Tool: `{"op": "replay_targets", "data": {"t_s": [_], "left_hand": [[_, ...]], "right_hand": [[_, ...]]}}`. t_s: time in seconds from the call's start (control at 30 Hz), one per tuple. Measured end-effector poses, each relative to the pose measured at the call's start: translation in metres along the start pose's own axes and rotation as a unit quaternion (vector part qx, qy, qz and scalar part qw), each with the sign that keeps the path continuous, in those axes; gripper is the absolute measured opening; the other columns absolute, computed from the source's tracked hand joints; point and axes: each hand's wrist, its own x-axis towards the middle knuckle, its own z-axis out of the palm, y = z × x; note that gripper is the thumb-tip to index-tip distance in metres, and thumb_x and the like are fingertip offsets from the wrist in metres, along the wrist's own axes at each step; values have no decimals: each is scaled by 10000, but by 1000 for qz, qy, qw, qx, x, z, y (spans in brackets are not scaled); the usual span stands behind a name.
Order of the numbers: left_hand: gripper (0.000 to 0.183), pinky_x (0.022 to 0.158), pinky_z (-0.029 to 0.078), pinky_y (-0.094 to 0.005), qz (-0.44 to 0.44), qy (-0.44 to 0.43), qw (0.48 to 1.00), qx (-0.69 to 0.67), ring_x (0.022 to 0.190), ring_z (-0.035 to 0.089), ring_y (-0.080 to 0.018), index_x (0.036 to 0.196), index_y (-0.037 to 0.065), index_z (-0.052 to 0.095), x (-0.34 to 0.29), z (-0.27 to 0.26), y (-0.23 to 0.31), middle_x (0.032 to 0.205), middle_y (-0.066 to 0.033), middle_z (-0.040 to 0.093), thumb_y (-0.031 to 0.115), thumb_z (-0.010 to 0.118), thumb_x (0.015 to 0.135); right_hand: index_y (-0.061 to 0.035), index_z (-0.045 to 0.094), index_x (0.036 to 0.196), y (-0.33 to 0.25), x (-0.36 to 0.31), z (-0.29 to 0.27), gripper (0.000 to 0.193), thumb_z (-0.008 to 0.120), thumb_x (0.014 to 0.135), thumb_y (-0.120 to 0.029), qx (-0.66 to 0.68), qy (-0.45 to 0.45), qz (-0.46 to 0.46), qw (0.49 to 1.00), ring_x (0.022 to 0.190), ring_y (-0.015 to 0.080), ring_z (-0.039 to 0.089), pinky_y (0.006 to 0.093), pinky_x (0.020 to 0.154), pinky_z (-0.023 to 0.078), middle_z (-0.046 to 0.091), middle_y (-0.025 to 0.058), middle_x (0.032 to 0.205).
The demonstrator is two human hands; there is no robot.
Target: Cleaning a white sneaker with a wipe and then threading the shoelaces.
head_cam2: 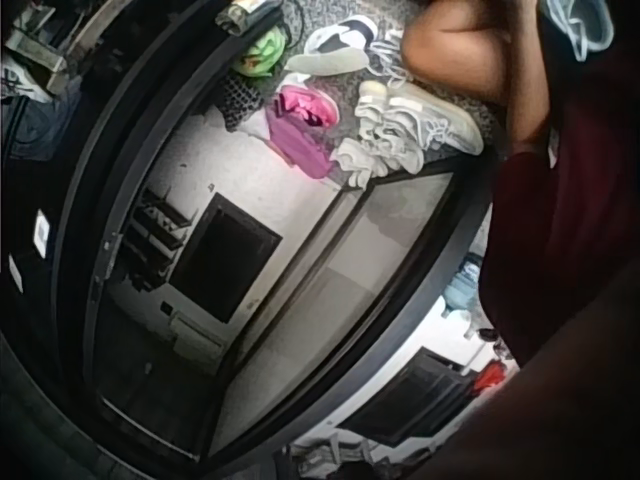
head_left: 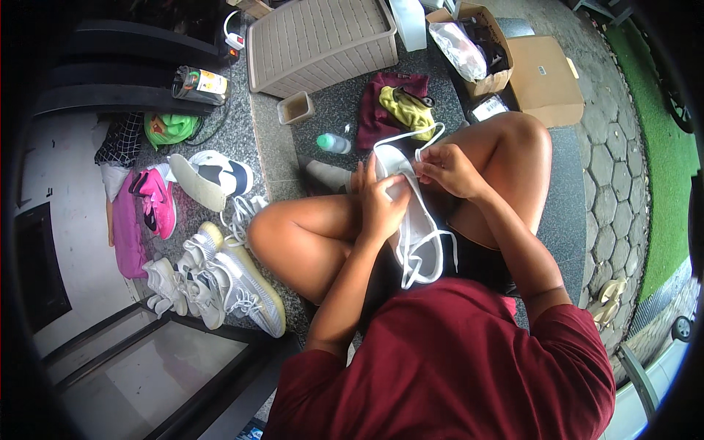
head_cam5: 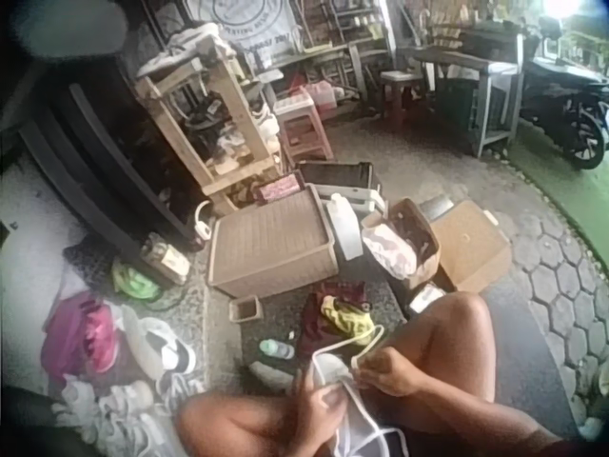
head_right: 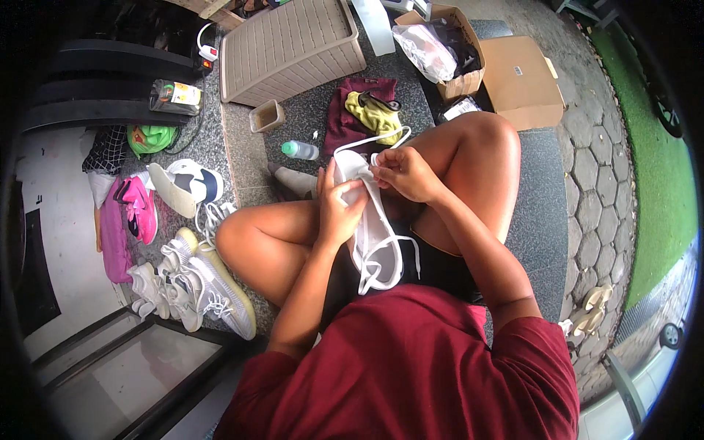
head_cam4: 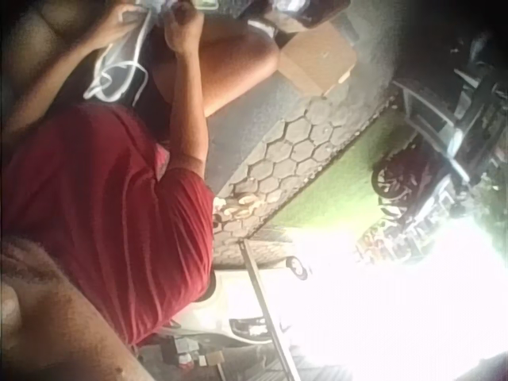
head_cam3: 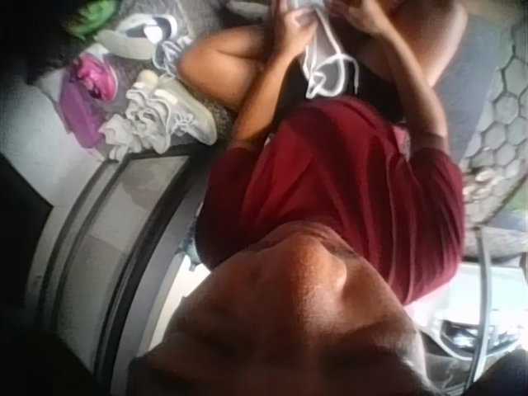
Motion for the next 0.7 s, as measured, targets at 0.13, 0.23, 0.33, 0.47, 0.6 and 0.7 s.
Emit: {"op": "replay_targets", "data": {"t_s": [0.13, 0.23, 0.33, 0.47, 0.6, 0.7], "left_hand": [[225, 1194, 202, -581, -3, -3, 1000, -4, 1443, 239, -546, 930, 49, 761, 3, -1, 4, 1579, -251, 320, 182, 793, 751], [220, 1189, 211, -583, 4, -4, 1000, 25, 1436, 256, -546, 920, 41, 764, 4, -3, 7, 1573, -258, 328, 176, 788, 748], [199, 1183, 233, -579, 19, 3, 999, 49, 1411, 307, -549, 925, 36, 768, 4, -4, 10, 1545, -272, 371, 142, 762, 756], [127, 1160, 308, -532, 71, 11, 993, 92, 1350, 426, -499, 865, 17, 770, 9, -11, 24, 1432, -279, 508, 78, 726, 763], [122, 1128, 346, -527, 63, -30, 992, 106, 1313, 474, -471, 857, 34, 771, 7, -34, 27, 1380, -236, 565, 26, 713, 750], [48, 1136, 355, -491, 57, -12, 987, 150, 1291, 505, -433, 815, 61, 758, -7, -69, 35, 1326, -123, 633, 73, 738, 774]], "right_hand": [[19, 623, 901, 3, 3, 5, 133, 644, 979, -87, -17, 35, -26, 999, 745, 80, 617, 243, 698, 515, 653, 17, 808], [19, 624, 913, 7, 6, 9, 111, 638, 973, -73, -32, 22, -26, 999, 739, 74, 613, 243, 695, 512, 651, 11, 802], [9, 636, 942, 11, 6, 13, 85, 651, 958, -73, -19, -5, -17, 1000, 730, 61, 594, 238, 673, 494, 644, -2, 804], [-31, 632, 919, 7, 1, 18, 107, 703, 916, -110, -23, -62, -35, 997, 733, 55, 534, 246, 633, 439, 605, -31, 777], [-47, 594, 824, 2, 1, 15, 125, 717, 821, -68, -62, -97, -30, 993, 723, 55, 511, 246, 632, 430, 562, -50, 747], [-51, 576, 772, 1, 0, 13, 128, 703, 788, -47, -43, -94, 17, 995, 692, 58, 494, 245, 620, 423, 534, -55, 725]]}}
